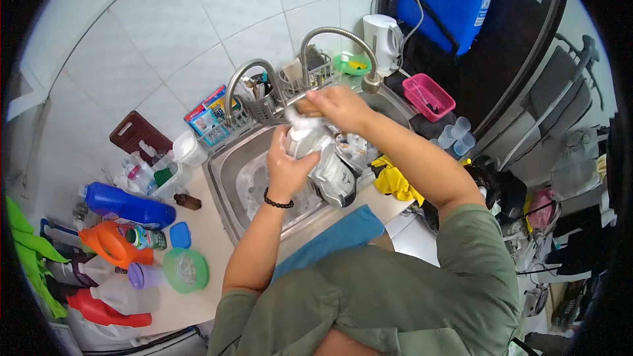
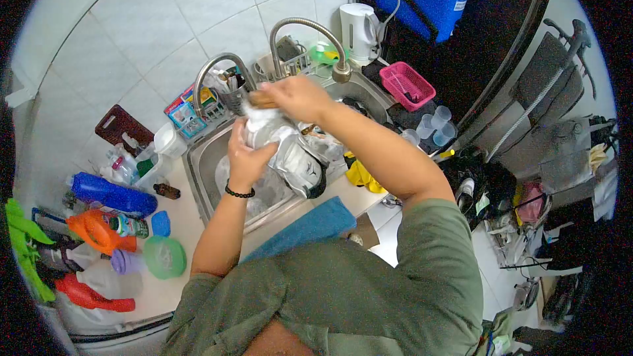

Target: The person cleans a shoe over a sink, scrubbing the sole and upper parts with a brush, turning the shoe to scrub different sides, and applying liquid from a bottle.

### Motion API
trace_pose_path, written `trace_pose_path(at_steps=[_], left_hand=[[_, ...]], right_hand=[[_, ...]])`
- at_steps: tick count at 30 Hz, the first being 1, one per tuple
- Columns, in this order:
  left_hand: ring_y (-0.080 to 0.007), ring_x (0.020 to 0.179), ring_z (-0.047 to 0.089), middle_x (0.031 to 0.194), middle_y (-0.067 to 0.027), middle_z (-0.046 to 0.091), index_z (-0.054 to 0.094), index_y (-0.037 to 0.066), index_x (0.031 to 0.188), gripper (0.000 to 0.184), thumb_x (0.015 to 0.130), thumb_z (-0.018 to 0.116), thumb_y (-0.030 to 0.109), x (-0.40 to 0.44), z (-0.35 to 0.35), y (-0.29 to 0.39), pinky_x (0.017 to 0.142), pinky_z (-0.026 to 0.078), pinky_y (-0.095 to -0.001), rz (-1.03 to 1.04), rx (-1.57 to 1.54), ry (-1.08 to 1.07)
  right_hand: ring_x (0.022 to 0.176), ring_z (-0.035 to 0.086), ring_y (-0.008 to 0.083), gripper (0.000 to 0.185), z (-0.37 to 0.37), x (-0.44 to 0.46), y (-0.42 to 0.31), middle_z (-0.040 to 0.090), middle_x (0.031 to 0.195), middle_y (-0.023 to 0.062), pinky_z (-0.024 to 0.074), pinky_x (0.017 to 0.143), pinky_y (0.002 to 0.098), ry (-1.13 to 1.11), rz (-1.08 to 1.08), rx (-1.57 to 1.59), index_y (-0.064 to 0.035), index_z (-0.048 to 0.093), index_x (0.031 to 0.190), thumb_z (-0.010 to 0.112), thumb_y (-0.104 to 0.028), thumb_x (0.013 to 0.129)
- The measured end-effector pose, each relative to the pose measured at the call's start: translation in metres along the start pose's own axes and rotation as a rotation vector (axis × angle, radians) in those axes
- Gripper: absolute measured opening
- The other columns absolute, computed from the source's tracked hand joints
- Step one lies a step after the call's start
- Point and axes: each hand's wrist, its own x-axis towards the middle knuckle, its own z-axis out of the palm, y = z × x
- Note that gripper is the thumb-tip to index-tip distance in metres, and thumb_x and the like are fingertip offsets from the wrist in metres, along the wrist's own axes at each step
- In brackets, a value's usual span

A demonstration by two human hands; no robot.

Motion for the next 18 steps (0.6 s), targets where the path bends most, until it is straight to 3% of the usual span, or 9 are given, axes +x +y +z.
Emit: trace_pose_path(at_steps=[1,2,5,6,9,10,13,16,18], left_hand=[[-0.0168,0.099,0.062,0.106,-0.0109,0.064,0.055,-0.003,0.112,0.053,0.065,0.078,0.006,0.002,0.001,-0.001,0.088,0.049,-0.0315,0.070,-0.067,0.078],[-0.0168,0.098,0.061,0.105,-0.0104,0.064,0.055,-0.002,0.111,0.053,0.065,0.079,0.005,0.000,0.000,0.000,0.089,0.049,-0.0312,0.054,-0.088,0.104],[-0.0168,0.097,0.060,0.103,-0.0088,0.062,0.055,-0.001,0.110,0.052,0.065,0.080,0.005,-0.002,-0.003,0.007,0.089,0.048,-0.0306,0.015,-0.147,0.168],[-0.0173,0.098,0.060,0.104,-0.0090,0.061,0.054,-0.001,0.110,0.051,0.066,0.080,0.003,-0.001,-0.001,0.006,0.090,0.047,-0.0311,0.041,-0.149,0.173],[-0.0186,0.101,0.059,0.108,-0.0096,0.059,0.052,0.000,0.110,0.049,0.068,0.079,-0.001,-0.006,0.009,-0.007,0.091,0.047,-0.0325,0.150,-0.126,0.196],[-0.0189,0.101,0.058,0.110,-0.0099,0.058,0.052,0.000,0.110,0.050,0.068,0.079,-0.002,-0.011,0.011,-0.016,0.091,0.047,-0.0327,0.205,-0.090,0.208],[-0.0242,0.115,0.056,0.124,-0.0199,0.055,0.046,0.001,0.114,0.058,0.068,0.079,-0.005,-0.034,0.011,-0.034,0.098,0.046,-0.0365,0.195,-0.112,0.181],[-0.0286,0.124,0.053,0.133,-0.0261,0.051,0.039,0.003,0.115,0.064,0.066,0.079,-0.008,-0.055,0.018,-0.062,0.106,0.041,-0.0408,0.033,-0.215,0.173],[-0.0286,0.124,0.053,0.133,-0.0255,0.051,0.039,0.003,0.115,0.062,0.067,0.078,-0.009,-0.063,0.024,-0.072,0.106,0.041,-0.0407,0.006,-0.239,0.189]], right_hand=[[0.089,0.067,0.0423,0.068,0.003,0.005,0.023,0.070,0.089,0.0226,0.0518,0.082,0.0485,0.053,0.039,0.077,-0.0144,0.076,0.101,0.033,-0.067,0.093],[0.091,0.066,0.0434,0.072,0.000,0.011,0.035,0.070,0.090,0.0242,0.0515,0.083,0.0482,-0.028,0.083,-0.174,-0.0119,0.076,0.101,0.031,-0.067,0.094],[0.092,0.066,0.0437,0.076,-0.016,0.020,0.019,0.069,0.089,0.0263,0.0511,0.083,0.0480,-0.002,0.136,-0.089,-0.0091,0.076,0.100,0.029,-0.069,0.094],[0.092,0.066,0.0441,0.078,-0.009,0.029,0.013,0.068,0.088,0.0280,0.0508,0.082,0.0477,0.111,0.148,0.154,-0.0069,0.076,0.098,0.029,-0.070,0.093],[0.090,0.066,0.0435,0.077,-0.018,0.021,-0.036,0.069,0.088,0.0275,0.0506,0.080,0.0472,0.182,0.031,0.260,-0.0063,0.076,0.097,0.032,-0.069,0.093],[0.089,0.067,0.0412,0.073,-0.025,0.006,-0.049,0.069,0.086,0.0264,0.0517,0.080,0.0464,0.051,0.029,0.191,-0.0070,0.076,0.095,0.034,-0.067,0.094],[0.085,0.068,0.0387,0.070,0.022,-0.011,0.025,0.070,0.081,0.0226,0.0534,0.078,0.0462,0.094,-0.088,-0.003,-0.0094,0.077,0.094,0.035,-0.065,0.094],[0.080,0.069,0.0377,0.064,0.012,-0.007,0.072,0.070,0.079,0.0179,0.0547,0.075,0.0466,-0.157,0.251,-0.454,-0.0160,0.077,0.094,0.037,-0.065,0.093],[0.079,0.069,0.0375,0.062,0.018,-0.005,0.054,0.071,0.079,0.0160,0.0548,0.074,0.0466,-0.037,0.209,-0.332,-0.0183,0.077,0.094,0.038,-0.066,0.092]])
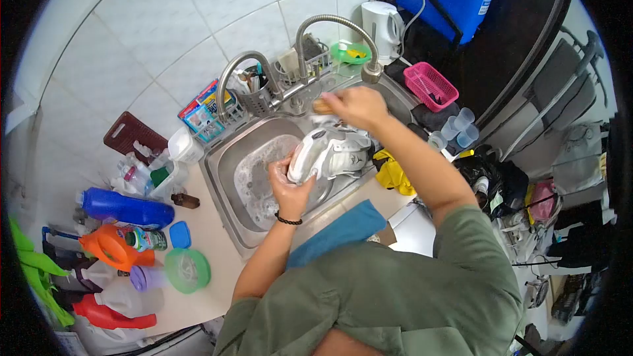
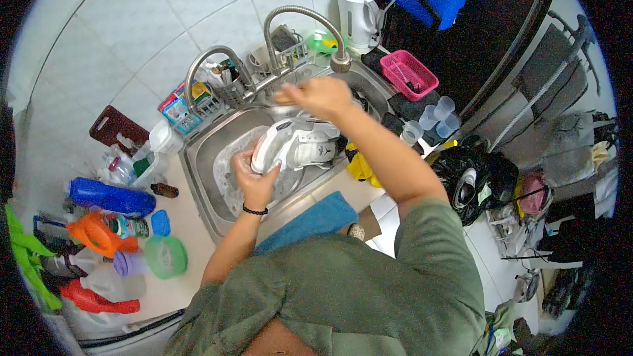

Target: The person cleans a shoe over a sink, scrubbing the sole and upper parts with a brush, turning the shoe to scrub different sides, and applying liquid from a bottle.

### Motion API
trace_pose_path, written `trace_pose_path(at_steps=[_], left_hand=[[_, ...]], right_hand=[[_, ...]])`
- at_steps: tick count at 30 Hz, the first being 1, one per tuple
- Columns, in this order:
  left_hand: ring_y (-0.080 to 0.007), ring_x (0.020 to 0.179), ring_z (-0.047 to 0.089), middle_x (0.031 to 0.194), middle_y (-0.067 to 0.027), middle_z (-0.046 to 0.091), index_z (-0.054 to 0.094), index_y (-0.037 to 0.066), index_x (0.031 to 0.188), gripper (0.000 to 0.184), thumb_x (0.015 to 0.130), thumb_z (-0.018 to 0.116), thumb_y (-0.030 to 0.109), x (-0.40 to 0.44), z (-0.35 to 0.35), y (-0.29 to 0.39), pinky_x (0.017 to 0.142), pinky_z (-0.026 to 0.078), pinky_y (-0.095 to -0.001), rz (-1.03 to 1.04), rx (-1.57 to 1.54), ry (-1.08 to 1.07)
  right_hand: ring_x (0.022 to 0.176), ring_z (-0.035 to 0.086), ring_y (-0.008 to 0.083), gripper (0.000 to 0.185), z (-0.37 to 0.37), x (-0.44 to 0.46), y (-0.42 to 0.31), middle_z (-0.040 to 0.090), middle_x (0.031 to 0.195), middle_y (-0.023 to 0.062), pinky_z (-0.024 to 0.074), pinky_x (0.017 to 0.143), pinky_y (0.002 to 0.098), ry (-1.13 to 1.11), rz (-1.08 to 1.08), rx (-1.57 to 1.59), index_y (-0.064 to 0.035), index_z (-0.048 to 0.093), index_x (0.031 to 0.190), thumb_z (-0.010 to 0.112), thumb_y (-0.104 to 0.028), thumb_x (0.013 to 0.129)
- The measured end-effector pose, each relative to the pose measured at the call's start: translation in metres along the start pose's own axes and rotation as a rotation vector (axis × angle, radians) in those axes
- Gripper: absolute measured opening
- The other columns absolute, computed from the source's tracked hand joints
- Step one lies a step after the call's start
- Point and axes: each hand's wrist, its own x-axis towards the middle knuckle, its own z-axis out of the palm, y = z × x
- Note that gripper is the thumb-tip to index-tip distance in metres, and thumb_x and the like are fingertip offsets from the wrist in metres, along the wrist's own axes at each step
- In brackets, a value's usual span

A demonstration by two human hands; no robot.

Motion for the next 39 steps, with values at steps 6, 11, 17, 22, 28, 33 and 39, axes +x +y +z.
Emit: trace_pose_path(at_steps=[6,11,17,22,28,33,39], left_hand=[[-0.0293,0.122,0.053,0.130,-0.0243,0.052,0.039,0.003,0.115,0.063,0.066,0.077,-0.009,-0.015,-0.007,0.006,0.106,0.041,-0.0401,-0.035,0.016,-0.017],[-0.0279,0.122,0.055,0.130,-0.0214,0.054,0.042,0.000,0.122,0.065,0.067,0.075,-0.008,-0.024,-0.014,0.015,0.104,0.043,-0.0372,-0.092,0.175,-0.057],[-0.0232,0.115,0.059,0.125,-0.0160,0.060,0.055,-0.005,0.123,0.058,0.069,0.076,-0.003,-0.039,-0.020,0.032,0.102,0.044,-0.0334,-0.168,0.290,-0.083],[-0.0249,0.119,0.057,0.129,-0.0167,0.057,0.050,-0.005,0.131,0.067,0.068,0.070,-0.006,-0.055,-0.034,0.006,0.103,0.042,-0.0346,-0.152,0.303,-0.226],[-0.0257,0.122,0.055,0.130,-0.0174,0.057,0.046,-0.005,0.136,0.071,0.068,0.066,-0.006,-0.073,-0.029,0.007,0.105,0.041,-0.0360,-0.283,0.173,-0.108],[-0.0250,0.121,0.056,0.128,-0.0179,0.059,0.045,-0.003,0.138,0.073,0.069,0.066,-0.005,-0.075,-0.034,-0.008,0.105,0.041,-0.0353,-0.337,0.200,-0.179],[-0.0287,0.121,0.058,0.128,-0.0192,0.060,0.050,-0.002,0.135,0.067,0.070,0.064,-0.004,-0.072,-0.032,0.006,0.104,0.042,-0.0361,-0.254,0.289,-0.238]], right_hand=[[0.081,0.070,0.0370,0.064,0.026,-0.006,0.003,0.072,0.081,0.0154,0.0550,0.074,0.0461,-0.106,-0.035,-0.005,-0.0187,0.078,0.090,0.037,-0.068,0.091],[0.082,0.070,0.0359,0.068,0.029,-0.002,-0.002,0.072,0.085,0.0182,0.0554,0.074,0.0450,-0.134,-0.064,-0.016,-0.0146,0.078,0.088,0.035,-0.067,0.092],[0.084,0.070,0.0361,0.068,0.058,0.008,0.025,0.071,0.086,0.0193,0.0550,0.077,0.0456,-0.227,-0.155,0.017,-0.0154,0.078,0.090,0.034,-0.068,0.092],[0.086,0.070,0.0370,0.066,0.069,0.000,0.007,0.072,0.088,0.0171,0.0552,0.077,0.0454,-0.235,-0.180,-0.033,-0.0215,0.078,0.092,0.033,-0.071,0.091],[0.094,0.068,0.0349,0.070,0.049,0.017,0.039,0.072,0.098,0.0169,0.0529,0.082,0.0456,-0.420,-0.006,-0.192,-0.0188,0.078,0.092,0.034,-0.074,0.088],[0.085,0.069,0.0364,0.066,0.065,0.003,0.012,0.072,0.088,0.0170,0.0542,0.077,0.0458,-0.368,-0.095,-0.115,-0.0213,0.078,0.096,0.037,-0.072,0.089],[0.084,0.069,0.0348,0.059,0.058,0.010,0.061,0.072,0.088,0.0137,0.0541,0.075,0.0454,-0.283,-0.091,-0.076,-0.0247,0.077,0.100,0.039,-0.069,0.089]])
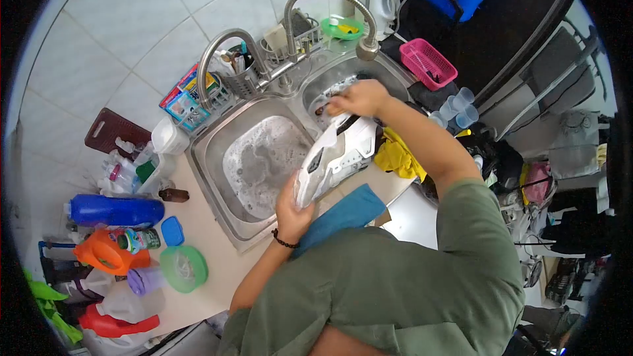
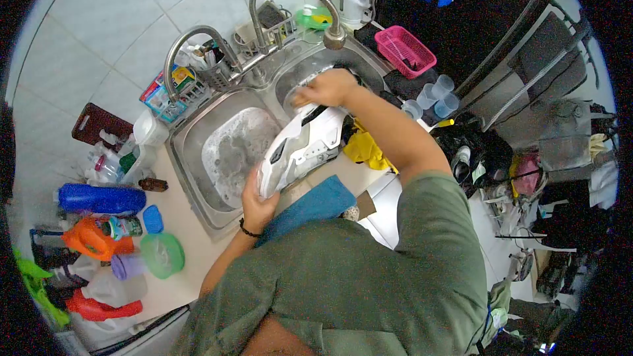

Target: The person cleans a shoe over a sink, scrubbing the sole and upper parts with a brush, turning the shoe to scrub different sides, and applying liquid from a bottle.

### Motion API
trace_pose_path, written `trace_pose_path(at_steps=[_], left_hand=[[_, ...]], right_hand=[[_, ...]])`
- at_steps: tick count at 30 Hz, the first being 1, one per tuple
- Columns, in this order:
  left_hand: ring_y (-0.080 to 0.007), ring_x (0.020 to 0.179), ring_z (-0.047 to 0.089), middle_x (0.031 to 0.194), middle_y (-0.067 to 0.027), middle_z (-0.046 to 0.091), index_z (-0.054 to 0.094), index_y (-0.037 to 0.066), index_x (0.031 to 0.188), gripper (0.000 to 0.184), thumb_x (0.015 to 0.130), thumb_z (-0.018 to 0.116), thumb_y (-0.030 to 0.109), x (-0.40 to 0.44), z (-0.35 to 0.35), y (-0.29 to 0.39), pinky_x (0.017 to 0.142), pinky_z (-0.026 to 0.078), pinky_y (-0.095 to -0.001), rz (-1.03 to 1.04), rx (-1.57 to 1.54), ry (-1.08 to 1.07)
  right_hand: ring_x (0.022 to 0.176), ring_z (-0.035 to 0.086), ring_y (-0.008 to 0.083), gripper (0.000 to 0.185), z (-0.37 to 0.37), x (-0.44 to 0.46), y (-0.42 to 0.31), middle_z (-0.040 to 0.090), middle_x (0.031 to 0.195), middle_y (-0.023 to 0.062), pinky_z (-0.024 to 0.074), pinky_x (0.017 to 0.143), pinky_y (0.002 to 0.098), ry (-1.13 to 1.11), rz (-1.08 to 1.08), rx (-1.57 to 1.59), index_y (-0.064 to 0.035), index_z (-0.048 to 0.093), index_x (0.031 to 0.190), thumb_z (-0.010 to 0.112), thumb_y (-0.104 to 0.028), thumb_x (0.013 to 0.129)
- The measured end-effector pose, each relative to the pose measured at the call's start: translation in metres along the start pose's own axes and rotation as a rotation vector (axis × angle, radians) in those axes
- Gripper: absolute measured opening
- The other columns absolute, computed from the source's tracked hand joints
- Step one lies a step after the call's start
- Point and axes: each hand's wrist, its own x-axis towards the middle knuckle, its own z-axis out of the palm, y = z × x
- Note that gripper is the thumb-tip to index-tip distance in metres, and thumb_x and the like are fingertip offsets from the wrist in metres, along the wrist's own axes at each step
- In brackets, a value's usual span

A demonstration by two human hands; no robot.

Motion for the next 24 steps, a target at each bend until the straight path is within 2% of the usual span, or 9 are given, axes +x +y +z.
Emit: trace_pose_path(at_steps=[2,6,9,12,13,17,20,21,24], left_hand=[[-0.0304,0.121,0.058,0.128,-0.0199,0.060,0.051,-0.002,0.135,0.065,0.070,0.063,-0.003,0.000,-0.003,0.006,0.104,0.043,-0.0367,0.033,0.046,-0.008],[-0.0293,0.122,0.057,0.129,-0.0195,0.059,0.049,-0.002,0.137,0.068,0.070,0.064,-0.003,0.010,-0.007,0.019,0.105,0.042,-0.0364,0.009,0.111,-0.027],[-0.0249,0.122,0.054,0.129,-0.0177,0.058,0.046,-0.004,0.138,0.072,0.069,0.068,-0.003,0.000,-0.013,0.008,0.106,0.039,-0.0352,0.013,0.095,-0.072],[-0.0252,0.121,0.055,0.129,-0.0172,0.058,0.046,-0.003,0.138,0.072,0.069,0.068,-0.002,-0.004,-0.011,0.009,0.105,0.040,-0.0350,0.022,0.066,-0.047],[-0.0252,0.121,0.055,0.128,-0.0171,0.058,0.046,-0.003,0.138,0.072,0.070,0.068,-0.002,-0.005,-0.012,0.007,0.105,0.040,-0.0350,0.027,0.078,-0.045],[-0.0258,0.121,0.055,0.128,-0.0165,0.059,0.046,-0.004,0.138,0.071,0.071,0.068,-0.002,0.006,-0.015,0.017,0.105,0.040,-0.0350,-0.004,0.091,-0.051],[-0.0273,0.125,0.055,0.133,-0.0173,0.057,0.047,0.001,0.140,0.072,0.070,0.066,-0.004,-0.001,-0.021,0.017,0.105,0.041,-0.0355,0.036,0.100,-0.069],[-0.0273,0.125,0.055,0.134,-0.0172,0.057,0.047,0.001,0.140,0.072,0.070,0.066,-0.004,-0.003,-0.023,0.012,0.105,0.041,-0.0355,0.044,0.080,-0.070],[-0.0271,0.126,0.054,0.134,-0.0169,0.057,0.047,0.000,0.139,0.071,0.071,0.066,-0.004,-0.007,-0.024,0.000,0.106,0.041,-0.0354,0.059,0.039,-0.053]], right_hand=[[0.083,0.069,0.0351,0.058,0.001,-0.003,0.017,0.072,0.087,0.0138,0.0540,0.074,0.0459,0.026,0.010,0.066,-0.0247,0.077,0.101,0.040,-0.068,0.089],[0.079,0.069,0.0347,0.058,-0.001,-0.030,-0.083,0.072,0.088,0.0132,0.0544,0.072,0.0436,0.014,-0.313,-0.055,-0.0230,0.077,0.090,0.039,-0.067,0.090],[0.080,0.069,0.0350,0.061,0.020,-0.016,-0.027,0.072,0.086,0.0150,0.0545,0.071,0.0446,0.088,-0.188,0.227,-0.0212,0.077,0.090,0.038,-0.068,0.090],[0.085,0.069,0.0354,0.061,0.001,-0.019,0.031,0.072,0.092,0.0156,0.0553,0.076,0.0426,0.050,0.253,0.007,-0.0240,0.077,0.095,0.034,-0.067,0.092],[0.087,0.069,0.0348,0.061,0.009,-0.022,0.034,0.072,0.095,0.0156,0.0552,0.077,0.0428,0.132,0.084,0.074,-0.0231,0.077,0.096,0.033,-0.067,0.092],[0.089,0.069,0.0328,0.061,0.007,-0.040,-0.056,0.072,0.099,0.0139,0.0544,0.079,0.0440,0.040,-0.001,0.082,-0.0227,0.076,0.103,0.035,-0.066,0.092],[0.090,0.069,0.0337,0.062,-0.002,-0.040,-0.031,0.072,0.097,0.0146,0.0544,0.080,0.0430,0.072,0.036,0.207,-0.0235,0.076,0.104,0.034,-0.067,0.092],[0.090,0.069,0.0333,0.064,0.013,-0.025,0.009,0.072,0.098,0.0148,0.0545,0.081,0.0422,0.068,0.204,0.097,-0.0228,0.076,0.104,0.032,-0.068,0.092],[0.090,0.069,0.0349,0.065,0.030,-0.013,0.054,0.072,0.096,0.0160,0.0539,0.080,0.0446,0.062,0.317,0.096,-0.0190,0.076,0.100,0.034,-0.068,0.091]])
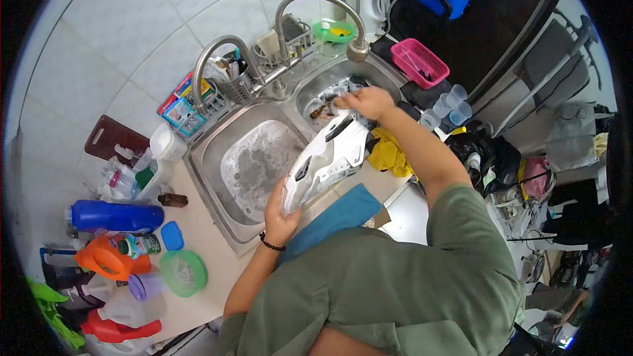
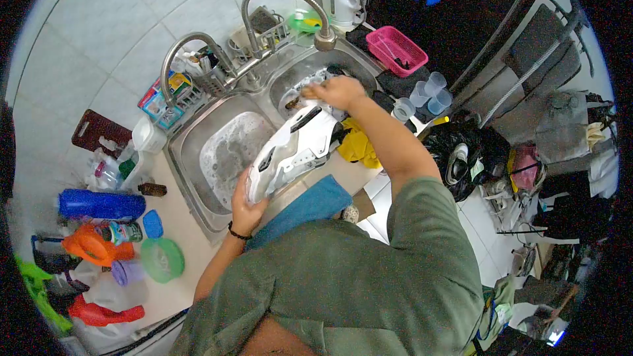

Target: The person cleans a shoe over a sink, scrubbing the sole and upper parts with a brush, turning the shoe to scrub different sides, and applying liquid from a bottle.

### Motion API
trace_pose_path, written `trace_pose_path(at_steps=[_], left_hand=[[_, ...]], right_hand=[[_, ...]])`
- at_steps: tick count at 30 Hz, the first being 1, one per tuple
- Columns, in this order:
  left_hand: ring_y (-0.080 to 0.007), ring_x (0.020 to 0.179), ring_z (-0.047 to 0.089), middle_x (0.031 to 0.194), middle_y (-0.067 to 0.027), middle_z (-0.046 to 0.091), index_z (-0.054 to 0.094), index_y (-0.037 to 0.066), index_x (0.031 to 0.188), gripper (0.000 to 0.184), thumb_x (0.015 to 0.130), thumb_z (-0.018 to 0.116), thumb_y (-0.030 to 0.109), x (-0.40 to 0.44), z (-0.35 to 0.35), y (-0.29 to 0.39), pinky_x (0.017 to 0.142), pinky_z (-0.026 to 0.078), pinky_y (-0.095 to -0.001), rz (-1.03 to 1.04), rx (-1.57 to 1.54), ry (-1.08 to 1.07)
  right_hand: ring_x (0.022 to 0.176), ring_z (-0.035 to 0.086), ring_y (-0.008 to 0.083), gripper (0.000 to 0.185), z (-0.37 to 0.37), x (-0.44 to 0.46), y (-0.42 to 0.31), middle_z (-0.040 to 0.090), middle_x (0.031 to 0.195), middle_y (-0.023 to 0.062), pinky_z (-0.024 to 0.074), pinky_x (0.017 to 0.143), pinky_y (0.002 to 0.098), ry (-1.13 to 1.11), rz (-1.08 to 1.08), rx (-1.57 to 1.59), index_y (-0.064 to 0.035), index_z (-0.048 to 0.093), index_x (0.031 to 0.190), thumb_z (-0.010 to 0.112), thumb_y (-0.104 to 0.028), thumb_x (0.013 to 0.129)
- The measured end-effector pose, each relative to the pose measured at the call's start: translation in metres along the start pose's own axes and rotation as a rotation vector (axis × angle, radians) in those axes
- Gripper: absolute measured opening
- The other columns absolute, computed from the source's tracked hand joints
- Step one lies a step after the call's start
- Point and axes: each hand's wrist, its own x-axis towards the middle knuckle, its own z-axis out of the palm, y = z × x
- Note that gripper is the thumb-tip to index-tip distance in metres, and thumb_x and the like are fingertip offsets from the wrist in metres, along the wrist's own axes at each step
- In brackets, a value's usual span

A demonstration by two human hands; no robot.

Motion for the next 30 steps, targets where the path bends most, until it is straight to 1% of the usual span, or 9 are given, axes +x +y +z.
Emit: trace_pose_path(at_steps=[4,9,12,16,20,21,25,28,30], left_hand=[[-0.0263,0.127,0.052,0.136,-0.0165,0.055,0.042,-0.002,0.141,0.075,0.071,0.066,-0.005,0.007,-0.004,-0.012,0.109,0.037,-0.0360,0.032,0.040,-0.028],[-0.0308,0.126,0.054,0.137,-0.0190,0.055,0.047,0.001,0.140,0.075,0.068,0.064,-0.005,0.005,-0.004,-0.004,0.106,0.042,-0.0374,0.028,0.071,0.005],[-0.0323,0.126,0.055,0.137,-0.0192,0.056,0.047,0.002,0.140,0.075,0.067,0.063,-0.006,0.008,-0.006,0.009,0.106,0.042,-0.0377,0.035,0.129,-0.020],[-0.0332,0.124,0.056,0.136,-0.0191,0.056,0.047,0.003,0.140,0.075,0.067,0.062,-0.007,0.010,-0.009,0.019,0.105,0.043,-0.0378,0.073,0.170,-0.038],[-0.0336,0.123,0.057,0.135,-0.0181,0.057,0.049,0.004,0.138,0.074,0.067,0.062,-0.007,0.011,-0.005,0.011,0.103,0.044,-0.0385,0.076,0.172,-0.003],[-0.0335,0.123,0.056,0.135,-0.0180,0.057,0.049,0.004,0.138,0.074,0.067,0.063,-0.006,0.008,-0.006,0.011,0.104,0.044,-0.0385,0.068,0.172,-0.006],[-0.0336,0.124,0.055,0.135,-0.0192,0.056,0.048,0.003,0.139,0.074,0.067,0.064,-0.006,0.006,-0.006,0.008,0.105,0.042,-0.0386,0.027,0.131,-0.019],[-0.0306,0.127,0.052,0.134,-0.0195,0.055,0.042,0.001,0.142,0.076,0.069,0.065,-0.006,0.015,-0.001,0.008,0.107,0.039,-0.0373,0.052,0.136,-0.023],[-0.0290,0.128,0.050,0.134,-0.0192,0.054,0.040,0.001,0.143,0.078,0.070,0.066,-0.007,0.018,0.000,0.005,0.108,0.037,-0.0368,0.062,0.124,-0.015]], right_hand=[[0.080,0.068,0.0375,0.063,0.000,-0.037,-0.074,0.071,0.084,0.0148,0.0535,0.074,0.0452,0.067,-0.590,0.048,-0.0178,0.077,0.095,0.040,-0.068,0.089],[0.082,0.069,0.0353,0.063,-0.013,-0.004,0.014,0.071,0.083,0.0165,0.0541,0.072,0.0461,-0.025,-0.193,-0.087,-0.0193,0.077,0.094,0.037,-0.068,0.090],[0.083,0.069,0.0347,0.067,-0.037,-0.041,-0.045,0.071,0.083,0.0166,0.0543,0.074,0.0461,-0.044,-0.365,-0.201,-0.0152,0.077,0.091,0.036,-0.068,0.090],[0.085,0.068,0.0383,0.072,-0.053,-0.025,-0.030,0.071,0.085,0.0175,0.0543,0.076,0.0464,-0.190,-0.161,-0.170,-0.0099,0.076,0.090,0.035,-0.068,0.091],[0.089,0.068,0.0387,0.075,-0.045,-0.034,-0.059,0.071,0.091,0.0190,0.0538,0.079,0.0467,-0.164,-0.314,-0.269,-0.0077,0.076,0.091,0.034,-0.069,0.091],[0.090,0.068,0.0383,0.076,-0.052,-0.033,-0.052,0.071,0.092,0.0198,0.0535,0.080,0.0469,-0.179,-0.347,-0.152,-0.0078,0.076,0.092,0.034,-0.071,0.090],[0.091,0.068,0.0372,0.077,-0.044,-0.020,-0.036,0.071,0.091,0.0214,0.0538,0.080,0.0459,-0.161,-0.168,-0.137,-0.0083,0.076,0.092,0.035,-0.073,0.088],[0.091,0.069,0.0374,0.076,-0.022,-0.042,-0.088,0.071,0.091,0.0210,0.0541,0.080,0.0457,-0.135,-0.201,0.064,-0.0090,0.077,0.090,0.035,-0.072,0.089],[0.090,0.069,0.0374,0.077,-0.027,-0.067,-0.131,0.071,0.090,0.0206,0.0544,0.079,0.0457,-0.126,-0.350,-0.036,-0.0098,0.077,0.090,0.035,-0.074,0.088]])
